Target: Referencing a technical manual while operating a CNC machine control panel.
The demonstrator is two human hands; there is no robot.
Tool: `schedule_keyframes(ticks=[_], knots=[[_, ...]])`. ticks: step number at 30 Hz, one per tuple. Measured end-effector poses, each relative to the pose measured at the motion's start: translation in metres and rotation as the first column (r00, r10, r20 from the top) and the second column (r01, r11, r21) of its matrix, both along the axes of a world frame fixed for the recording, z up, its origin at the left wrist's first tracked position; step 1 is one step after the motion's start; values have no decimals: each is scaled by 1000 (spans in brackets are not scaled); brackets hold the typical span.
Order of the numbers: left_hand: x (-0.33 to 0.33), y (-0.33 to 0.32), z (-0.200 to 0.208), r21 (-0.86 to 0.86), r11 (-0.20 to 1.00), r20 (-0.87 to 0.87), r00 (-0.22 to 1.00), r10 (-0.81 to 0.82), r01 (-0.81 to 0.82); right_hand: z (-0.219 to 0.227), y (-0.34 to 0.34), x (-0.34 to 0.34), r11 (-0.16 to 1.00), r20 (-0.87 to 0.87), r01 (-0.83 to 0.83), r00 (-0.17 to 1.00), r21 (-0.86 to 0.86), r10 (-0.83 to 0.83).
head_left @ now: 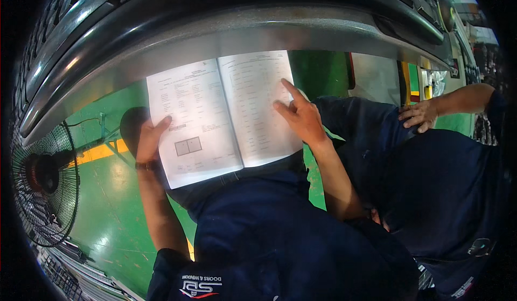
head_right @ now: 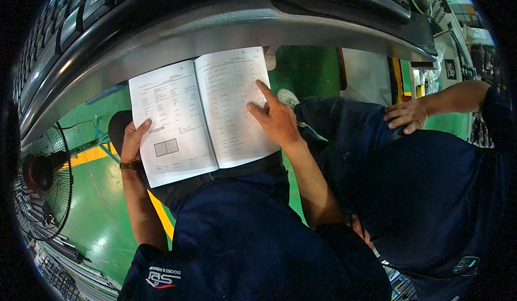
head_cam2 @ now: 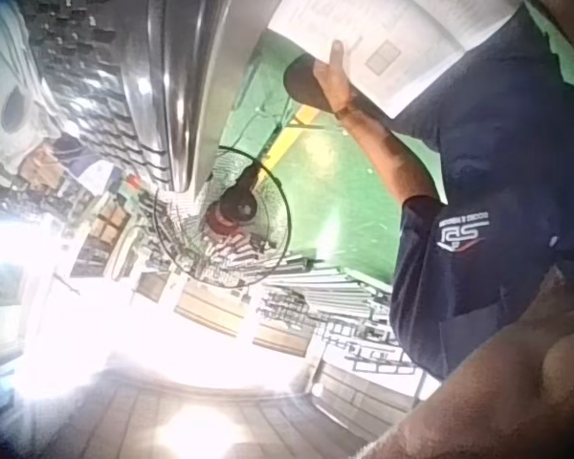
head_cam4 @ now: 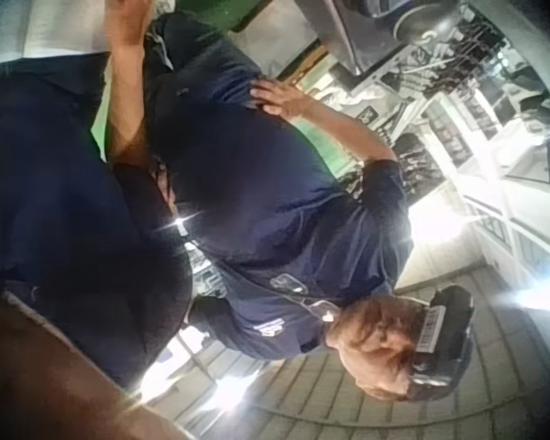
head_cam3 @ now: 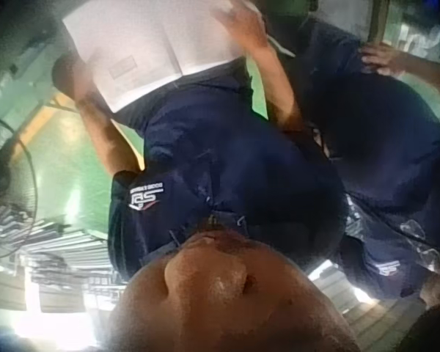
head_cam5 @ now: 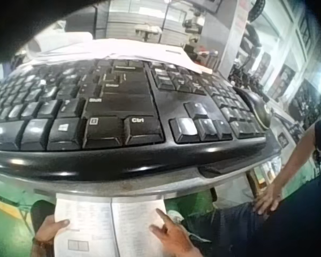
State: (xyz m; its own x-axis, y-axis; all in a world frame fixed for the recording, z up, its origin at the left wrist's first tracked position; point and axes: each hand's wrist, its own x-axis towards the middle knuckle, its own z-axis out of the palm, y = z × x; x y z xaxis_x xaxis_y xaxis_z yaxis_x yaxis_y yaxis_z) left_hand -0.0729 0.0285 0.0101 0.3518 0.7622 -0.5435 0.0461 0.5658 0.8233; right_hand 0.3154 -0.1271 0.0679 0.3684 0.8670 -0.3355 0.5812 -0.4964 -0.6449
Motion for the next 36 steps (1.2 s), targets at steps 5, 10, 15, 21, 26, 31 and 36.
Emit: schedule_keyframes(ticks=[5, 10, 15, 21, 26, 31, 36], knots=[[0, 3, 8, -30, 999, 9, 1000, 14, -14, -3, 3, 2, 997, -95, 23, 995, 68, -17], [-2, 1, 2, -41, 999, 50, 998, 24, -22, -5, 2, -1, 996, -95, 37, 995, 79, -29], [-4, 0, -2, -27, 999, 40, 999, 25, -24, -7, 0, 1, 996, -111, 39, 993, 76, -30], [0, -1, 5, -42, 999, 65, 998, 22, -19, -3, 1, -1, 997, -93, 37, 995, 68, -31], [1, 0, 7, -37, 999, 68, 997, 22, -20, -5, 0, 0, 995, -80, 29, 997, 94, -22], [1, 0, 9, -37, 999, 56, 998, 10, -8, -5, 1, -1, 995, -56, 22, 998, 98, -17], [1, 0, 8, -43, 999, 60, 998, 16, -14, -5, 1, 0, 994, -55, 2, 998, 105, 3]])
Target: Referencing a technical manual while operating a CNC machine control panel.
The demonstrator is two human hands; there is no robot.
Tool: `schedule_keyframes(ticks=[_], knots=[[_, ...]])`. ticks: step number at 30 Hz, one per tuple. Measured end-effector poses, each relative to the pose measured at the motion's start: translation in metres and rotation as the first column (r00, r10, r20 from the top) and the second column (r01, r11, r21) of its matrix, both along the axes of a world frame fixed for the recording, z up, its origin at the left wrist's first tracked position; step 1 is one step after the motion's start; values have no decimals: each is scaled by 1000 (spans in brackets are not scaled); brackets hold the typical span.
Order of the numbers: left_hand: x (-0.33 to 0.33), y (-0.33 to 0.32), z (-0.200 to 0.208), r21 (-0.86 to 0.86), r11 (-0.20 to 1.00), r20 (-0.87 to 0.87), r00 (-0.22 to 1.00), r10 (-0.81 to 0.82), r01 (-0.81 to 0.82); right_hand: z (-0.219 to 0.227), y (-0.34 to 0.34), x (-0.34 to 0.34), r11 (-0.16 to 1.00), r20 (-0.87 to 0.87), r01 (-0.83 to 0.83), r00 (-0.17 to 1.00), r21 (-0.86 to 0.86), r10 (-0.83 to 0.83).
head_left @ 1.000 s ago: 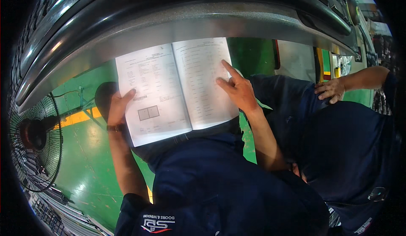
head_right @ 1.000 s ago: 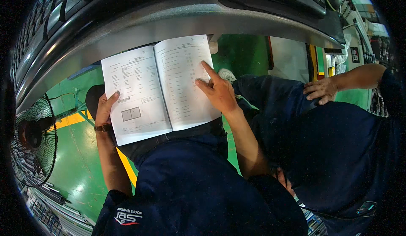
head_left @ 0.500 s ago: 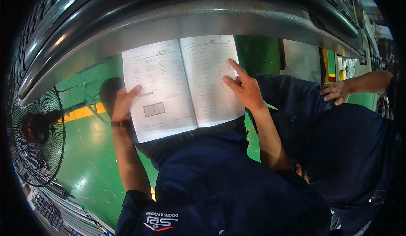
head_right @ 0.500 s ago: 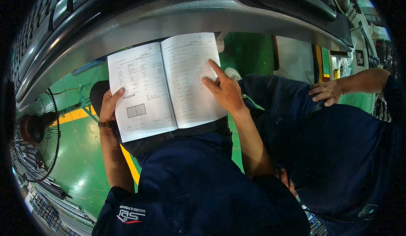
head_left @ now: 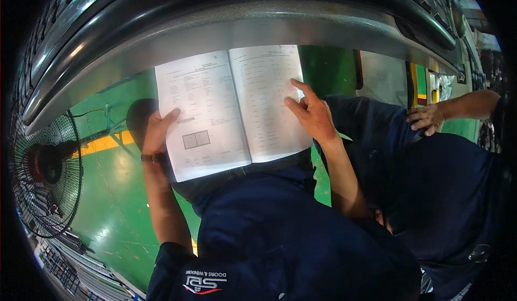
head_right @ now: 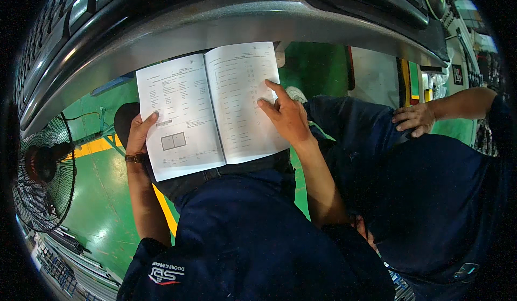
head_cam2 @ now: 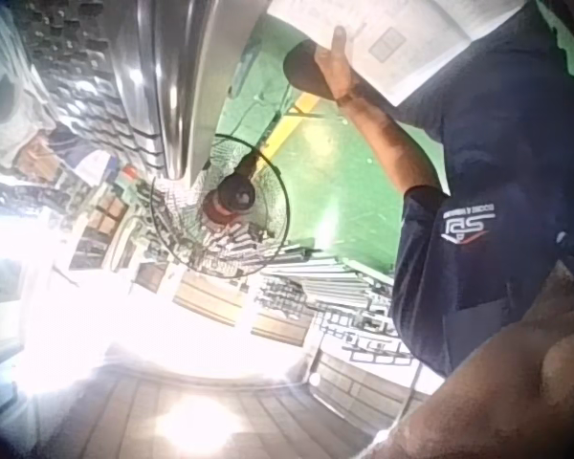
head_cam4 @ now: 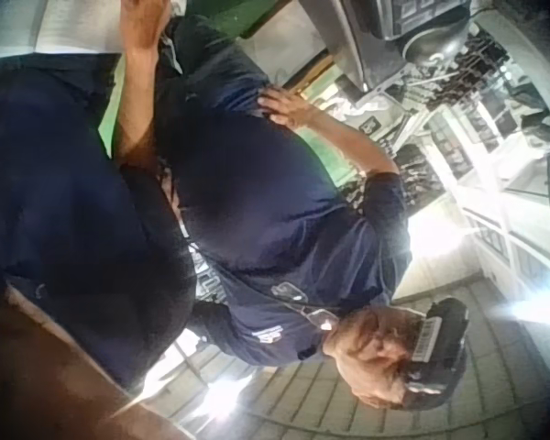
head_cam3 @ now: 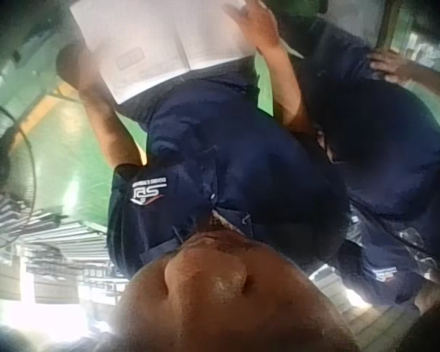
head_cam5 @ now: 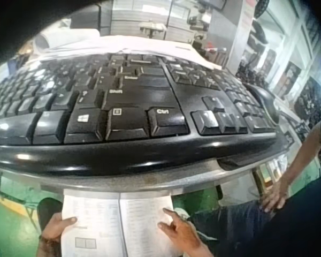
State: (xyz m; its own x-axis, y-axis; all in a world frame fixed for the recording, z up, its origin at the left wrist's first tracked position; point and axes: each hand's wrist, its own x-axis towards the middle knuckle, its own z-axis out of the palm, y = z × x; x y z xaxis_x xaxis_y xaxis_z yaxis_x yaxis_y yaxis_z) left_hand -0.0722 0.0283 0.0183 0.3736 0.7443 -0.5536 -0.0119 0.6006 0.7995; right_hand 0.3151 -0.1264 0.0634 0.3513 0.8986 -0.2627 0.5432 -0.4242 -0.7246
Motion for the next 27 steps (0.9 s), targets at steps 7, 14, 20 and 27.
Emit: schedule_keyframes(ticks=[7, 14, 20, 27], knots=[[0, 0, -4, 5, 1000, 9, 1000, -7, 7, 2, 0, 0, 1000, 41, -7, 999, -29, 8], [1, 2, -5, 1, 1000, 21, 1000, 1, -1, 4, -1, -6, 947, 329, -289, 916, 142, 231], [-2, 1, -7, 8, 1000, 11, 1000, 1, -1, 26, 14, -15, 944, 300, -289, 896, -162, 326], [-1, 1, -2, -21, 1000, 25, 1000, 16, -15, 27, 18, -25, 950, 336, -262, 891, -171, 306]])
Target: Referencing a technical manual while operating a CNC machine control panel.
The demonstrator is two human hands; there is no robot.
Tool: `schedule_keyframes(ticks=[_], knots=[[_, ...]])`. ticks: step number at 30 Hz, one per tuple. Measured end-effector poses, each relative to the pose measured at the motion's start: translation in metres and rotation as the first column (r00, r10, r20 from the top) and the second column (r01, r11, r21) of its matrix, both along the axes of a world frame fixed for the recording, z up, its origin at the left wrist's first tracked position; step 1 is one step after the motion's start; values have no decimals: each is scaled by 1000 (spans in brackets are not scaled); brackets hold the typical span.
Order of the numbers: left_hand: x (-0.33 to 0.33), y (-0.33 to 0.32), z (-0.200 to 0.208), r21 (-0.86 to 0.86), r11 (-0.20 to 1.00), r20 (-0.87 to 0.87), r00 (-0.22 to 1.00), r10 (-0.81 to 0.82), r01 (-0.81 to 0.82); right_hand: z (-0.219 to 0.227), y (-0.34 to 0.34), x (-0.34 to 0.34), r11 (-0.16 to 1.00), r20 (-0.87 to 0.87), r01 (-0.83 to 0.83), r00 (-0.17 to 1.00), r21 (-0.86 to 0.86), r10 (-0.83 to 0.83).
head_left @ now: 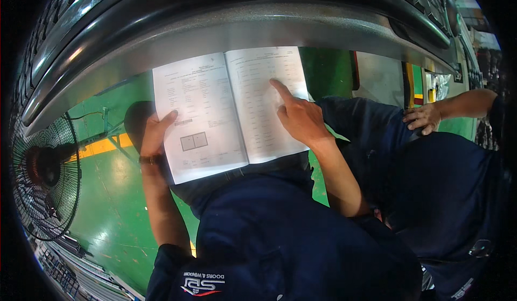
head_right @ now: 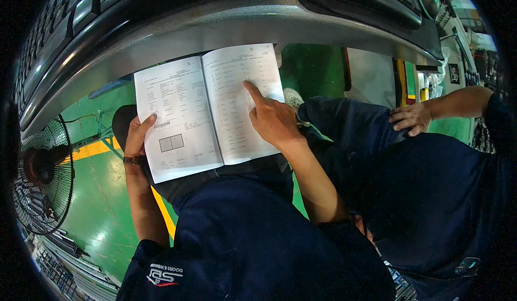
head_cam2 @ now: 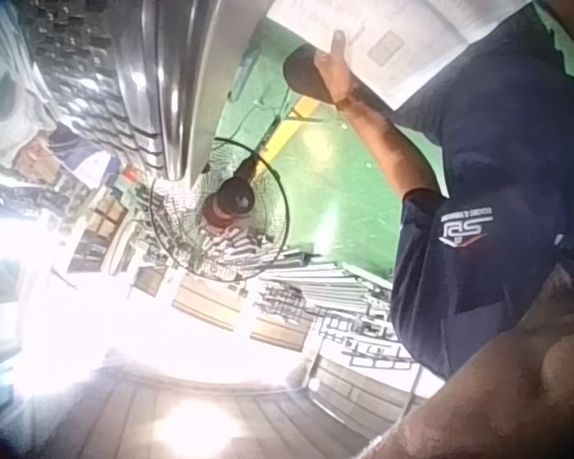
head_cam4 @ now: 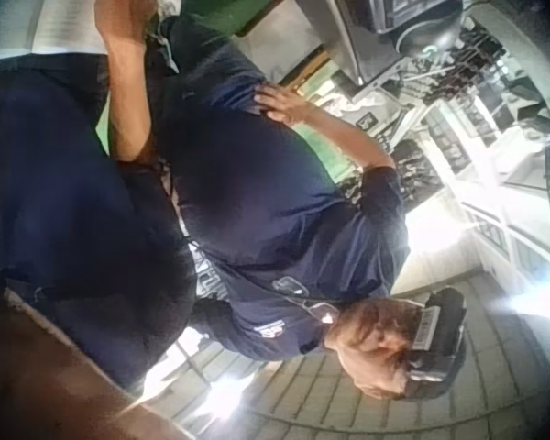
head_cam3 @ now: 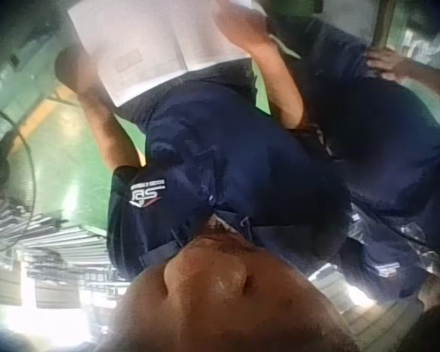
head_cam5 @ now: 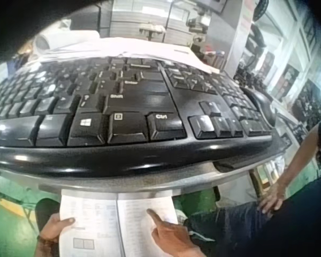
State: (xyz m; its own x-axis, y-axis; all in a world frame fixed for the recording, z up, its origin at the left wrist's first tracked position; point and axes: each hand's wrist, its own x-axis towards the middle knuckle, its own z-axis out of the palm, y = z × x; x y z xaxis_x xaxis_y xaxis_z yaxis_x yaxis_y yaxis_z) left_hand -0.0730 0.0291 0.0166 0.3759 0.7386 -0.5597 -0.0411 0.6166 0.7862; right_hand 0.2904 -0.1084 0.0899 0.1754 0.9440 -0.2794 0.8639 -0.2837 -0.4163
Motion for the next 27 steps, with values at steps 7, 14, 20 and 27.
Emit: schedule_keyframes(ticks=[7, 14, 20, 27], knots=[[1, 0, -1, 34, 999, -11, 1000, -22, 22, -4, -3, 3, 998, -51, 57, 997, 7, -56], [-8, 0, -9, 27, 999, -19, 1000, -25, 25, 0, 0, -2, 988, -92, 137, 986, -66, -142], [-4, 0, 0, 26, 1000, -12, 1000, -2, 2, 3, 0, -1, 993, -79, 114, 990, -8, -114], [-2, 1, -7, 47, 998, -31, 999, -29, 31, -8, -4, 3, 997, -42, 73, 996, 6, -72]])
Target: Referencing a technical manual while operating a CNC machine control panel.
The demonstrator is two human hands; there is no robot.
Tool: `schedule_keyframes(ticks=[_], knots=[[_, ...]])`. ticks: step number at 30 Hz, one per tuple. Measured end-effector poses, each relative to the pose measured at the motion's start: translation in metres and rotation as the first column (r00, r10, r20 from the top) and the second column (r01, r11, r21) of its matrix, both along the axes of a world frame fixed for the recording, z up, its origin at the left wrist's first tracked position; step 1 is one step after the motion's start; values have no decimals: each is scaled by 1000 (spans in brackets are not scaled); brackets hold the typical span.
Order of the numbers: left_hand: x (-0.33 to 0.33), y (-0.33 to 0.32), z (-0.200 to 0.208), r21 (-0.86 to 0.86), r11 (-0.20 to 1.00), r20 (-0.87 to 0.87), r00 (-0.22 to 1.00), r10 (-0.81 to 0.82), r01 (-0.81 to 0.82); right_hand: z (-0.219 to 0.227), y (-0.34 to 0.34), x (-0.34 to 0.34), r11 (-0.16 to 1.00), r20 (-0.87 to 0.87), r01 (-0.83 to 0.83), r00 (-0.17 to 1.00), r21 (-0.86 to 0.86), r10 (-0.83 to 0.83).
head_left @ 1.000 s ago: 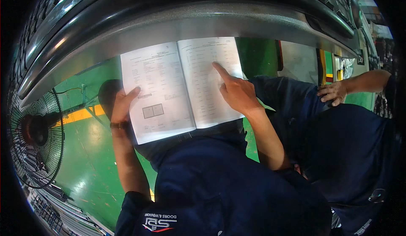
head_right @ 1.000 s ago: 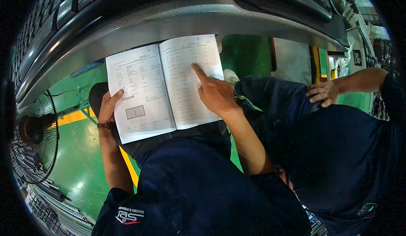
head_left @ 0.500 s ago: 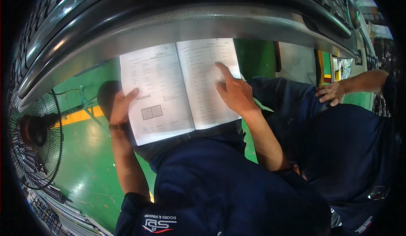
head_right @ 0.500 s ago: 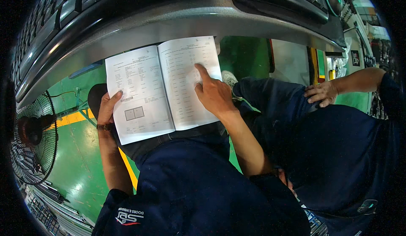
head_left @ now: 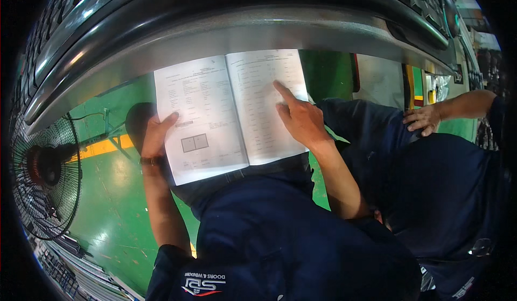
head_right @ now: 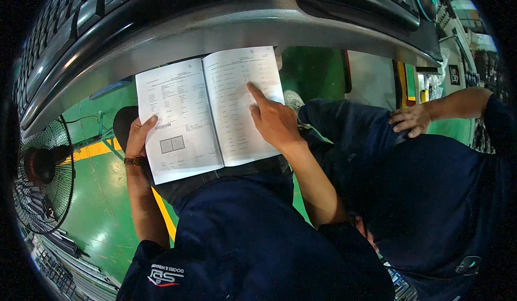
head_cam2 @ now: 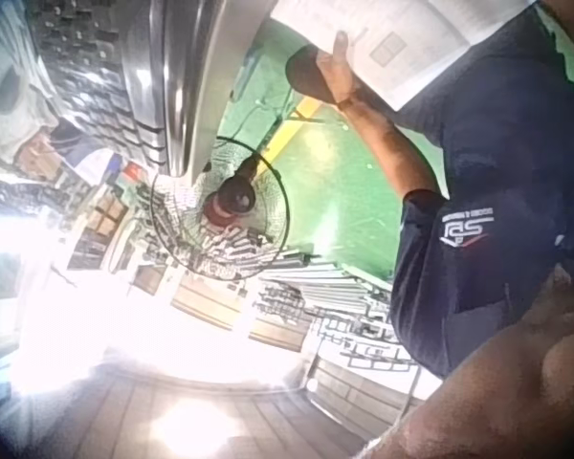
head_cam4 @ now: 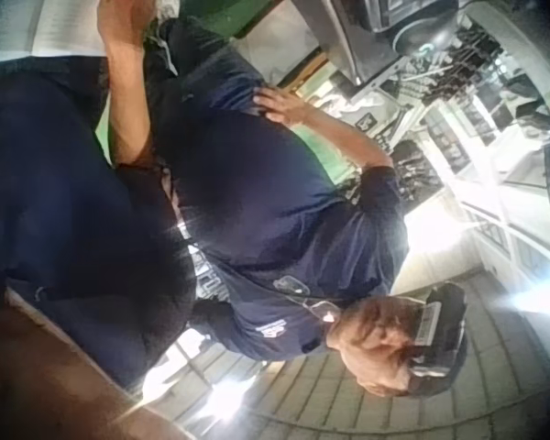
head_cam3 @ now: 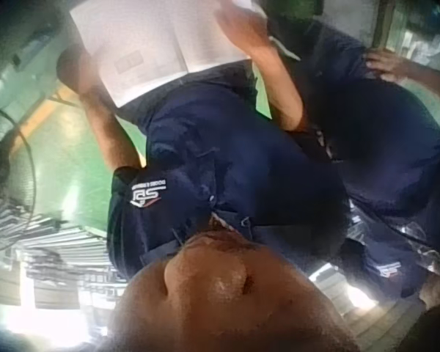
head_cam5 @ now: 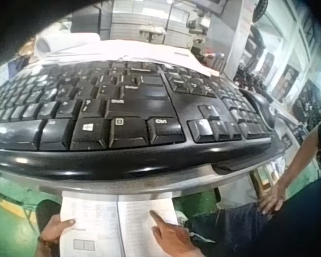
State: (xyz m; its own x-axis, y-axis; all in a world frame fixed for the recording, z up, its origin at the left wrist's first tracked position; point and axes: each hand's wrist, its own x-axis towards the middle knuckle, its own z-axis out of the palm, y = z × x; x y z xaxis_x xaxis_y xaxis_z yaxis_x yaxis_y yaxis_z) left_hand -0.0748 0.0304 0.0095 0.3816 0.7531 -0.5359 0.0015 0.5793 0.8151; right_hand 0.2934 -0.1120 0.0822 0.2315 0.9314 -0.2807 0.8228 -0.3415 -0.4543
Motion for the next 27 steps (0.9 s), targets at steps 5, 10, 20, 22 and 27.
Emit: schedule_keyframes(ticks=[5, 10, 20, 22, 27], knots=[[2, 0, 4, -7, 1000, -4, 1000, 4, -4, 0, -2, -1, 999, -11, 21, 1000, 31, -21], [-2, -2, 4, -27, 1000, 8, 1000, 16, -15, 1, 0, -3, 1000, -36, 27, 999, -8, -27], [0, -1, 4, -27, 999, 5, 1000, 27, -27, -1, 0, -3, 1000, -23, 25, 999, 6, -25], [1, -1, 5, -32, 999, 10, 1000, 17, -17, -1, -1, -1, 1000, -27, 28, 999, 8, -28], [0, -1, 2, -30, 999, 23, 1000, 16, -15, 0, 0, -2, 1000, -35, 28, 999, 6, -28]])
